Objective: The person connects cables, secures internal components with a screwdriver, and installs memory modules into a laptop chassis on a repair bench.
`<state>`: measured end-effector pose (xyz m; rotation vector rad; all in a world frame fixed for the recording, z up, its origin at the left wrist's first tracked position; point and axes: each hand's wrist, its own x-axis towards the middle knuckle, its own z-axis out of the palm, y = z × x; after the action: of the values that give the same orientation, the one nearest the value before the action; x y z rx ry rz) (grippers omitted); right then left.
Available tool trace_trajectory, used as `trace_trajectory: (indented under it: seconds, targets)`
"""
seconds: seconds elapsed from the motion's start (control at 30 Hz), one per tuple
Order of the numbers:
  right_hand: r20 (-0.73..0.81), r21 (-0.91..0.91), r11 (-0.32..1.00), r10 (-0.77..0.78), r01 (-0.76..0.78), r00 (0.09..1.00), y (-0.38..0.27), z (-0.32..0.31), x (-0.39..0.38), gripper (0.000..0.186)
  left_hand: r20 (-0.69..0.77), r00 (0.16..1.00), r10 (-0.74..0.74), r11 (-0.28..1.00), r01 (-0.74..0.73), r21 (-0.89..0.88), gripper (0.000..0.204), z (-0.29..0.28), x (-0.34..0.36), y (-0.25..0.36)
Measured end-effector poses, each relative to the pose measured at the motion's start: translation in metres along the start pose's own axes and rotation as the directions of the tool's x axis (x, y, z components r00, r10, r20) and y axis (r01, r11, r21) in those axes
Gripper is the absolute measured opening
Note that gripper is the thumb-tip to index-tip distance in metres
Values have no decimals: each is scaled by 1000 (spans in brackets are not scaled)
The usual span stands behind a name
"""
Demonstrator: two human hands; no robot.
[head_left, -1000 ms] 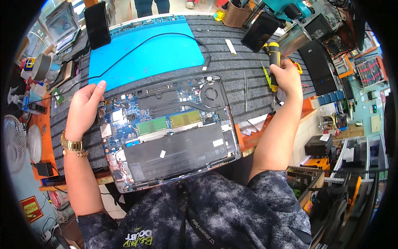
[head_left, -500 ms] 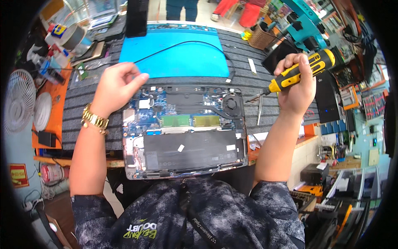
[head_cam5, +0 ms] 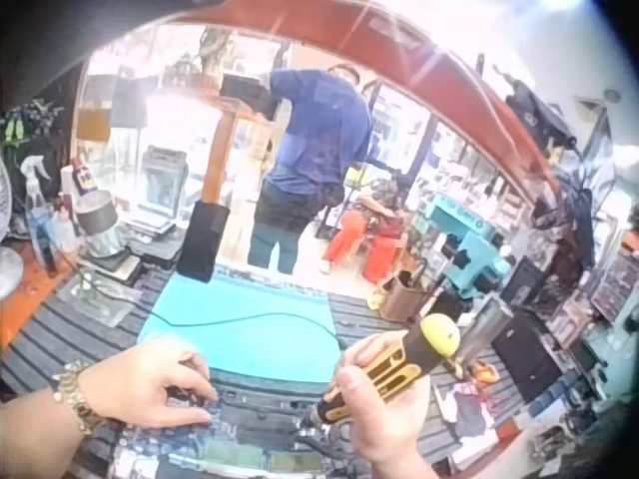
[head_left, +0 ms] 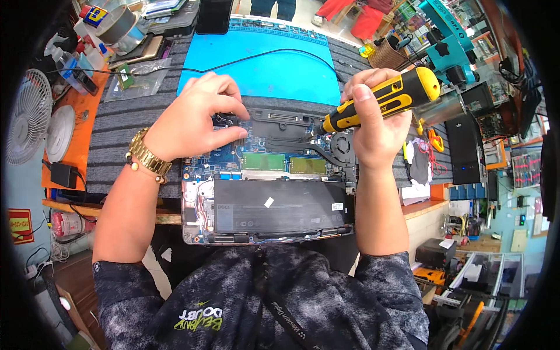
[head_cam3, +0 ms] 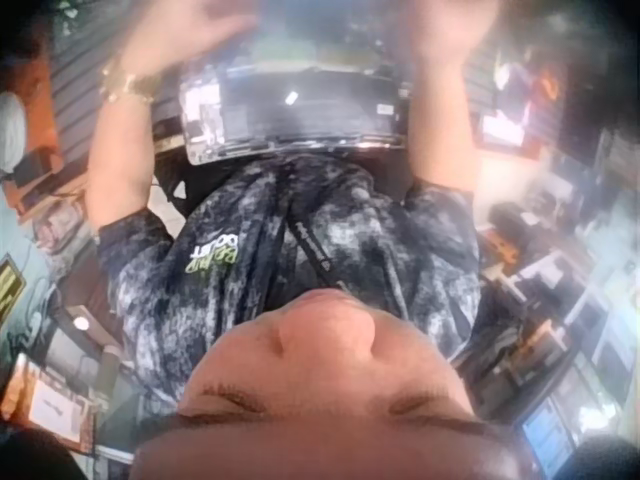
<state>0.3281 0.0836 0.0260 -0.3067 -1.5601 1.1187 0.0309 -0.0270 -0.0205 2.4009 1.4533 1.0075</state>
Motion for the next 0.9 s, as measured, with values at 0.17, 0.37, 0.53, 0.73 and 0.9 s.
trace_trajectory:
  seconds: [0.17,0.37,0.53,0.73,0.9]
  targets:
    - [-1,-13,1000,5,-5,1000,5,-9,1,24,3,999,-37,999,37,1,24,-2,0,-2]
    - [15,-19,1000,3,-3,1000,6,-8,0,24,7,999,-41,999,41,1,23,-3,0,-3]
    - [-1,-23,999,34,-34,999,6,-4,-2,27,0,999,-50,999,50,5,22,-2,0,-3]
    - [48,-49,999,2,0,999,0,5,-8,28,-14,999,-47,999,47,10,21,-2,0,-3]
    - [120,-19,1000,4,-1,993,3,8,-5,27,-5,998,-60,998,59,-21,20,-2,0,-4]
